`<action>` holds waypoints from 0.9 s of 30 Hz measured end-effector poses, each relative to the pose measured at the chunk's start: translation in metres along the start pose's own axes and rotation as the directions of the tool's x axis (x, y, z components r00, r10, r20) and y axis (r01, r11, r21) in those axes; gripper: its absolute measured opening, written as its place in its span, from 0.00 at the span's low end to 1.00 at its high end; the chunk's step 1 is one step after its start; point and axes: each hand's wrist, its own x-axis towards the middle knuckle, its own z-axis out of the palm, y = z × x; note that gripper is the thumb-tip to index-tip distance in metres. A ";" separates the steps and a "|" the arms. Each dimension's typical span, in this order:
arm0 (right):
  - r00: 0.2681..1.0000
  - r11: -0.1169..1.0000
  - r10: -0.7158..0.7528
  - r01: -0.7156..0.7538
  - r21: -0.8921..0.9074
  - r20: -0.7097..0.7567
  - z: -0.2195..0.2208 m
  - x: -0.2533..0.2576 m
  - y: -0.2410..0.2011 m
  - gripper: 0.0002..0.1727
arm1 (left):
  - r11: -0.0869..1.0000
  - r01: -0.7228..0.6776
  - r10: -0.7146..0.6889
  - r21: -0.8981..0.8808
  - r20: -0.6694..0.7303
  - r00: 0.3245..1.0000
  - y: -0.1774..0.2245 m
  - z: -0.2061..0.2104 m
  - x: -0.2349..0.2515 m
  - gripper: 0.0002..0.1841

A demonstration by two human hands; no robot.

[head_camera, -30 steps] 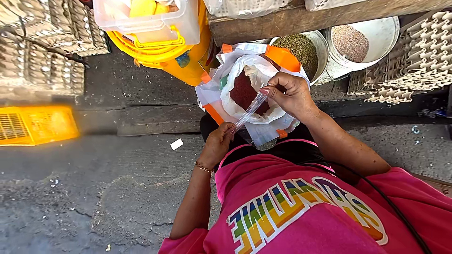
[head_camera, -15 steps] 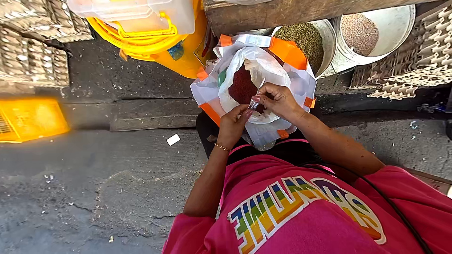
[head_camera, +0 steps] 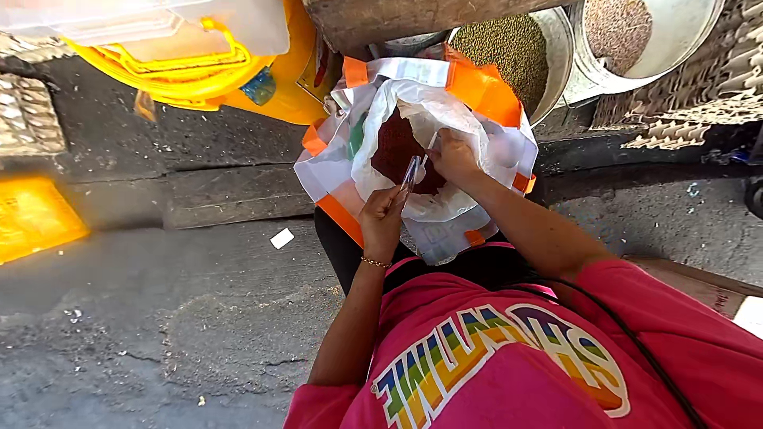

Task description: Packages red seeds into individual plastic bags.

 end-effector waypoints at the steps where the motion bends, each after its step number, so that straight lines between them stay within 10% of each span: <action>1: 1.000 1.000 0.011 -0.011 -0.009 -0.001 0.004 0.007 -0.002 0.31 | 0.999 -0.032 0.031 -0.032 -0.015 0.999 0.001 0.000 0.000 0.12; 11: 0.997 0.996 0.074 -0.073 -0.051 0.018 0.021 0.026 -0.015 0.27 | 0.945 -0.325 0.315 -0.035 -0.173 0.933 0.032 -0.001 0.043 0.09; 27: 0.972 0.992 -0.066 0.088 0.088 -0.228 0.009 0.064 0.021 0.19 | 0.995 0.008 -0.004 0.103 -0.037 0.999 -0.048 0.013 0.026 0.09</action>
